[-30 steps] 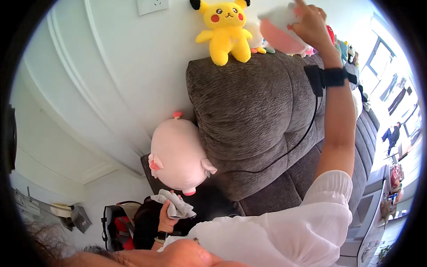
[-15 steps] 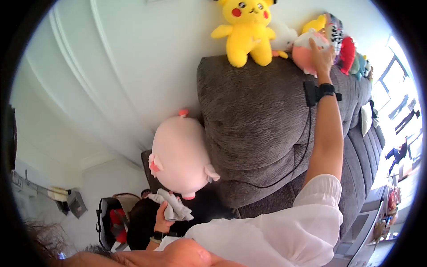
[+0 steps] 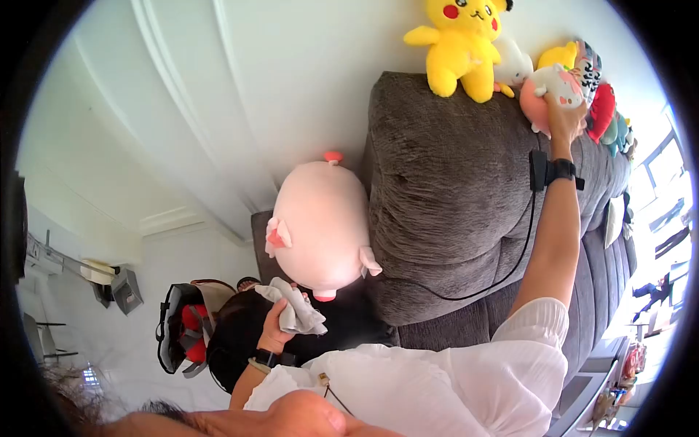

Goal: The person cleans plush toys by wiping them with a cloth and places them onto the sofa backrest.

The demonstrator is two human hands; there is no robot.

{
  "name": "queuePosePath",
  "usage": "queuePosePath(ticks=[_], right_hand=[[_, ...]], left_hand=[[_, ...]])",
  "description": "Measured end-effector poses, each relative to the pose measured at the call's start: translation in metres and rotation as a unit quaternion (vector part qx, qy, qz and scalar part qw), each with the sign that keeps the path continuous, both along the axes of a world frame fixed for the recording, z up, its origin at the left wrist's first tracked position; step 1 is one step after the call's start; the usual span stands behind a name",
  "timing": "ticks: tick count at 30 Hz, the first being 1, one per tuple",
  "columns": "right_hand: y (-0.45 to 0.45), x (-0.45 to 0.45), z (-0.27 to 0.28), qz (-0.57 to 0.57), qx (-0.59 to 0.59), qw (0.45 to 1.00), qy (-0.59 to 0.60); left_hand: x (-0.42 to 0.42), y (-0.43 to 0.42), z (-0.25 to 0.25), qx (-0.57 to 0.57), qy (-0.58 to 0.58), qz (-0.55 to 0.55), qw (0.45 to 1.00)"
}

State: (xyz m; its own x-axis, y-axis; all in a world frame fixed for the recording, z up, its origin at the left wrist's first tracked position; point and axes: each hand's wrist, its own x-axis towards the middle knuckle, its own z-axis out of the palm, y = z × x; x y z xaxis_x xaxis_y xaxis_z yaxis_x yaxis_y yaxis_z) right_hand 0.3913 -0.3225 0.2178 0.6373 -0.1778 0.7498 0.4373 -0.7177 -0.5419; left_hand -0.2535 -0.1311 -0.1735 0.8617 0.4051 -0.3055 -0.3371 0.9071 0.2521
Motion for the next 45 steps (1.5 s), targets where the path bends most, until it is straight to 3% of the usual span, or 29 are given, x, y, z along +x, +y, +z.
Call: queuePosePath(ticks=[1,5,6,9,15,16,20,23,27,28,31,37,41,45], right_hand=[[0.005,-0.013,0.002,-0.028,0.008,0.999,-0.013],[0.021,-0.048,0.011,0.099,-0.007,0.975,-0.197],[0.030,-0.061,0.012,-0.034,-0.096,0.974,-0.201],[0.048,-0.079,0.020,-0.024,-0.039,0.996,-0.072],[0.012,0.029,0.012,0.173,-0.011,0.984,-0.045],[0.014,-0.024,0.022,0.214,0.021,0.976,-0.014],[-0.011,-0.007,0.020,0.116,0.047,0.992,0.017],[-0.017,0.007,0.008,0.163,0.097,0.981,0.025],[0.006,0.014,-0.027,0.148,0.068,0.986,-0.045],[0.012,-0.013,-0.023,0.217,0.115,0.969,-0.022],[0.005,-0.017,-0.028,0.246,0.123,0.961,0.001],[0.011,-0.026,-0.030,0.162,0.137,0.976,-0.042],[0.016,-0.026,-0.019,0.147,0.210,0.963,-0.082],[0.020,-0.032,0.000,0.099,0.175,0.967,-0.155]], left_hand=[[-0.002,-0.001,0.000,-0.004,0.002,0.004,1.000],[-0.004,0.001,-0.011,-0.015,-0.003,0.010,1.000],[-0.005,0.002,-0.010,-0.020,0.000,0.004,1.000],[-0.005,0.001,-0.011,-0.002,0.004,0.010,1.000],[-0.007,0.002,-0.016,-0.003,-0.043,0.014,0.999],[-0.008,0.001,-0.017,-0.001,-0.031,0.019,0.999],[-0.009,0.000,-0.020,0.012,-0.015,0.019,1.000],[-0.007,0.001,-0.008,-0.009,-0.020,0.019,1.000],[-0.004,0.001,-0.007,-0.013,-0.028,0.024,0.999],[-0.004,0.000,-0.010,-0.005,-0.022,0.030,0.999],[-0.009,-0.001,-0.013,-0.001,-0.021,0.039,0.999],[-0.005,0.000,-0.008,-0.004,-0.021,0.022,1.000],[-0.007,-0.001,-0.008,-0.016,-0.021,0.033,0.999],[-0.006,0.000,-0.009,-0.001,-0.007,0.034,0.999]])
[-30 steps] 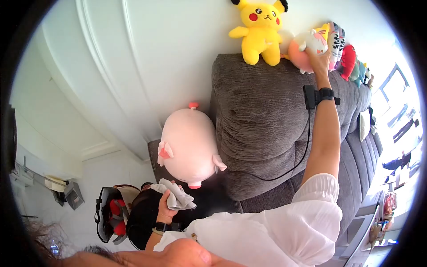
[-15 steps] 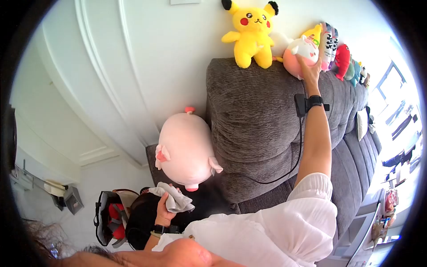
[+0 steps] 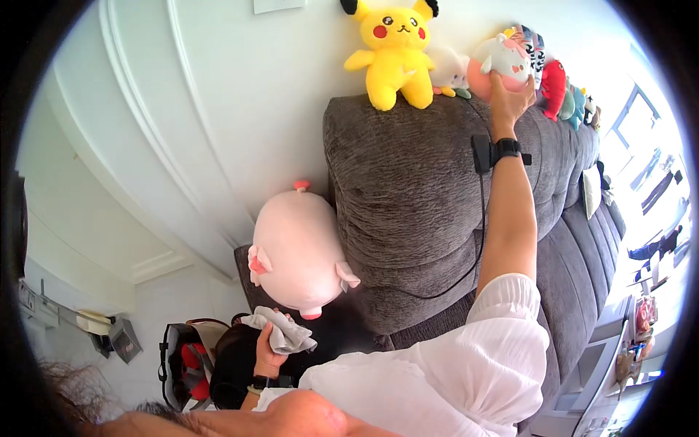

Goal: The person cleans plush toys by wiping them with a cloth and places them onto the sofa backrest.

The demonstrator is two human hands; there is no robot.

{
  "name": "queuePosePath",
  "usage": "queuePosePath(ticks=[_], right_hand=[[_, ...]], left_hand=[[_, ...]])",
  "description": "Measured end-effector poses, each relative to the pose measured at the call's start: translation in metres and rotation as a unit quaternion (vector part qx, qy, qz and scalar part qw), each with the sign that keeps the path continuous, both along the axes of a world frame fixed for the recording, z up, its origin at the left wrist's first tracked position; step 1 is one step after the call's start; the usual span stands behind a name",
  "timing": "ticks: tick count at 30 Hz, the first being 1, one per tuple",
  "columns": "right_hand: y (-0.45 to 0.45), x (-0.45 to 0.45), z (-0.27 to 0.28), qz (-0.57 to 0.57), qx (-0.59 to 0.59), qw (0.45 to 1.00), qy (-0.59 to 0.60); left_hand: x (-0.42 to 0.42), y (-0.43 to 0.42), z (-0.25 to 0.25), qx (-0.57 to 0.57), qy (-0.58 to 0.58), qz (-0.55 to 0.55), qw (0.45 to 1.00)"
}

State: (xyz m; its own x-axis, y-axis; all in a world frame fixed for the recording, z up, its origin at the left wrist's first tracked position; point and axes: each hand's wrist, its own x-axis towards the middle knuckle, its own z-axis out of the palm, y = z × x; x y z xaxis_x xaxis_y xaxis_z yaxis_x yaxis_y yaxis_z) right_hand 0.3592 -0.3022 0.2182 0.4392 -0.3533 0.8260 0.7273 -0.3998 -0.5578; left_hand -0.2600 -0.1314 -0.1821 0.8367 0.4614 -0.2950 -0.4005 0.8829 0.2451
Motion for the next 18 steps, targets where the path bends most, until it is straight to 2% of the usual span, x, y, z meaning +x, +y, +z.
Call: queuePosePath(ticks=[4,8,9,12,13,16,18], right_hand=[[-0.018,0.069,-0.032,0.010,-0.107,0.990,0.092],[-0.027,0.086,-0.037,0.063,-0.098,0.988,0.099],[-0.030,0.069,-0.030,0.119,-0.119,0.980,0.102],[-0.039,0.064,-0.027,0.107,-0.151,0.979,0.079],[-0.038,0.074,-0.034,0.043,-0.143,0.988,0.033],[-0.040,0.067,-0.040,0.076,-0.068,0.994,0.042],[-0.038,0.056,-0.040,0.085,-0.058,0.993,0.055]], left_hand=[[0.003,0.001,-0.002,0.006,0.011,0.005,1.000],[0.004,0.000,-0.003,-0.014,0.001,0.019,1.000],[0.003,0.001,-0.001,-0.019,0.007,0.015,1.000],[0.005,0.000,0.000,-0.014,0.012,0.001,1.000],[0.005,0.001,-0.001,-0.007,0.011,0.002,1.000],[0.005,0.002,-0.005,-0.006,0.006,0.003,1.000],[0.003,0.001,-0.002,-0.010,0.009,0.001,1.000]])
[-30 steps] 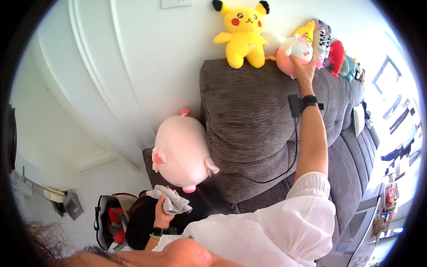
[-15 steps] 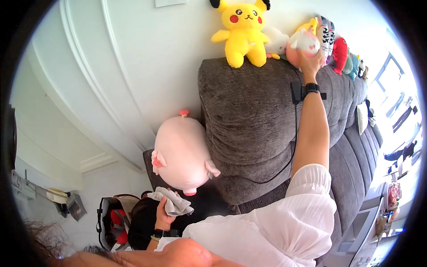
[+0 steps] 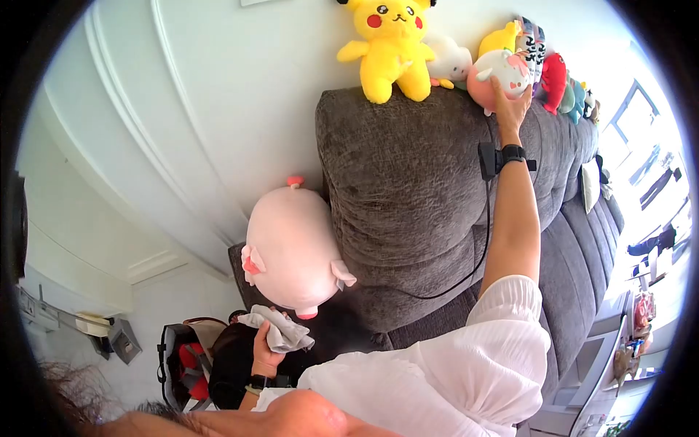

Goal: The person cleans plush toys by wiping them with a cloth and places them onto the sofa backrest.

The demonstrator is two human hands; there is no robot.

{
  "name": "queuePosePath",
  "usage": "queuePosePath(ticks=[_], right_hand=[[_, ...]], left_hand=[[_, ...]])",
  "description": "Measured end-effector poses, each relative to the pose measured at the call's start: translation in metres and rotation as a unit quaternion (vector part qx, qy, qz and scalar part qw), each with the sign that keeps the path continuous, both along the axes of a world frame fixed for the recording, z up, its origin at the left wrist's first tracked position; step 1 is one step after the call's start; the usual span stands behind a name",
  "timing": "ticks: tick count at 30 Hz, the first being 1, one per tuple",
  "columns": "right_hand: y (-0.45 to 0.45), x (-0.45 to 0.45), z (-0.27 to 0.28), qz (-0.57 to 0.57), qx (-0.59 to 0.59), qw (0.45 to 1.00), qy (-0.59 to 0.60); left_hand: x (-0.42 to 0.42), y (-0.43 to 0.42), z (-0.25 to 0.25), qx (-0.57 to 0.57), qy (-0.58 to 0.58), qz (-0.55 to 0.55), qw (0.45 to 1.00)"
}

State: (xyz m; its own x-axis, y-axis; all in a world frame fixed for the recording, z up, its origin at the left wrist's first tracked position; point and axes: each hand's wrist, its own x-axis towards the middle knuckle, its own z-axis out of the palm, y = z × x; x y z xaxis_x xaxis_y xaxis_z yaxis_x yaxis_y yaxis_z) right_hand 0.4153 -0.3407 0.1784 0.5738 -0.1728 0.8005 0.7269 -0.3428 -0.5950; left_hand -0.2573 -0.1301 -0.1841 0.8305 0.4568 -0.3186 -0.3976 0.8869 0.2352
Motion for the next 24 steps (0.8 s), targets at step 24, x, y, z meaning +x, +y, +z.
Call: queuePosePath(ticks=[24], right_hand=[[0.003,-0.014,0.031,-0.158,-0.075,0.977,0.125]], left_hand=[[0.004,-0.001,0.003,0.006,0.006,0.009,1.000]])
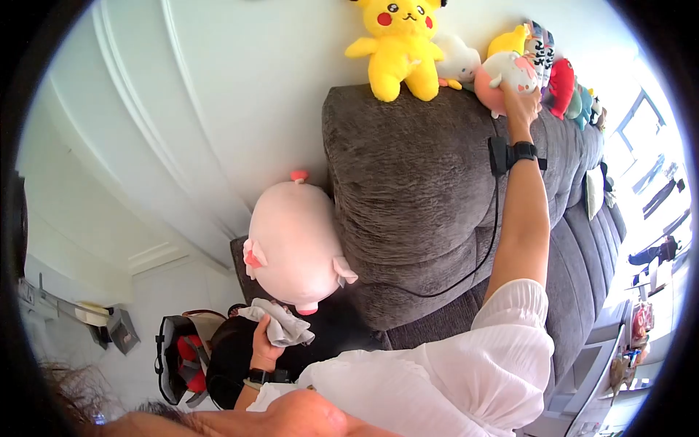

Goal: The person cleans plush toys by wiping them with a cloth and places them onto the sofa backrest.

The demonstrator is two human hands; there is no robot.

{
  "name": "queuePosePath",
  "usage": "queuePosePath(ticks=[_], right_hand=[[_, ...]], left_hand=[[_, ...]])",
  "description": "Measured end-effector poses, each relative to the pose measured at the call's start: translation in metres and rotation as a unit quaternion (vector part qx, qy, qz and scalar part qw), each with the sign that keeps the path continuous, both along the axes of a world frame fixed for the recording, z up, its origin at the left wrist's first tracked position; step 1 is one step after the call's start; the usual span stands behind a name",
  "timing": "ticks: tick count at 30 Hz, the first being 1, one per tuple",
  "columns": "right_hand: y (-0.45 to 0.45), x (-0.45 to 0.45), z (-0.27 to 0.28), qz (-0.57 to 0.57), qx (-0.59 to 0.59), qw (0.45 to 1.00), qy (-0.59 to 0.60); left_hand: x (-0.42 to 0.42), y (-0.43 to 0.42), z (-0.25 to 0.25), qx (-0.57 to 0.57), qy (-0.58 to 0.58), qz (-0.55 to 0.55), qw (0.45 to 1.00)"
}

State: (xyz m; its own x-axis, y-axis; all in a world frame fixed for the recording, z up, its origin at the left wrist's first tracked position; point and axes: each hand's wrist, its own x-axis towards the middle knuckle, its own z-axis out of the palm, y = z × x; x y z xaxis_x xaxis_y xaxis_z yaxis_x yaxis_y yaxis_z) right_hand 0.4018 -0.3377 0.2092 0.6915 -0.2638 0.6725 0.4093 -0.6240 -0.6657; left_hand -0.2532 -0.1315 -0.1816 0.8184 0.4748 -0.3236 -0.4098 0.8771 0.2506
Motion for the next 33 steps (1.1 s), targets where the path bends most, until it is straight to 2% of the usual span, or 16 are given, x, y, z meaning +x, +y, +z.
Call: queuePosePath(ticks=[1,4,5,8,11,14,17,20,21,24,30,33], right_hand=[[-0.001,0.005,-0.005,-0.011,0.002,1.000,-0.007],[-0.005,0.013,-0.013,0.134,0.088,0.984,-0.077],[-0.008,0.015,-0.014,0.072,0.012,0.996,-0.061],[0.008,-0.022,-0.014,-0.018,-0.040,0.991,-0.127],[0.010,-0.027,-0.020,-0.024,-0.026,0.989,-0.142],[0.004,-0.025,-0.029,0.025,0.001,0.991,-0.131],[-0.010,-0.013,-0.033,0.199,0.204,0.956,-0.064],[-0.036,0.043,-0.042,0.242,0.244,0.939,0.031],[-0.041,0.035,-0.038,0.305,0.275,0.908,0.088],[-0.027,-0.010,-0.025,0.291,0.362,0.882,0.080],[-0.038,0.028,-0.041,0.190,0.226,0.955,0.020],[-0.037,0.039,-0.041,0.178,0.180,0.967,-0.015]], left_hand=[[-0.001,0.000,0.000,-0.001,-0.002,0.001,1.000],[-0.003,-0.001,0.004,0.003,0.016,0.004,1.000],[-0.001,-0.001,0.005,0.000,0.015,0.000,1.000],[-0.002,-0.001,0.004,0.007,0.014,-0.013,1.000],[-0.004,0.002,-0.003,0.030,0.008,-0.019,0.999],[-0.007,0.000,-0.001,0.030,-0.006,-0.017,0.999],[-0.009,-0.001,-0.005,0.013,-0.018,-0.014,1.000],[-0.008,0.000,-0.005,-0.002,-0.016,-0.015,1.000],[-0.007,-0.001,-0.004,-0.003,-0.019,-0.016,1.000],[-0.005,-0.001,-0.001,0.000,-0.013,-0.011,1.000],[-0.004,-0.003,0.006,0.014,0.015,-0.008,1.000],[-0.004,-0.002,0.004,0.012,0.021,-0.007,1.000]])
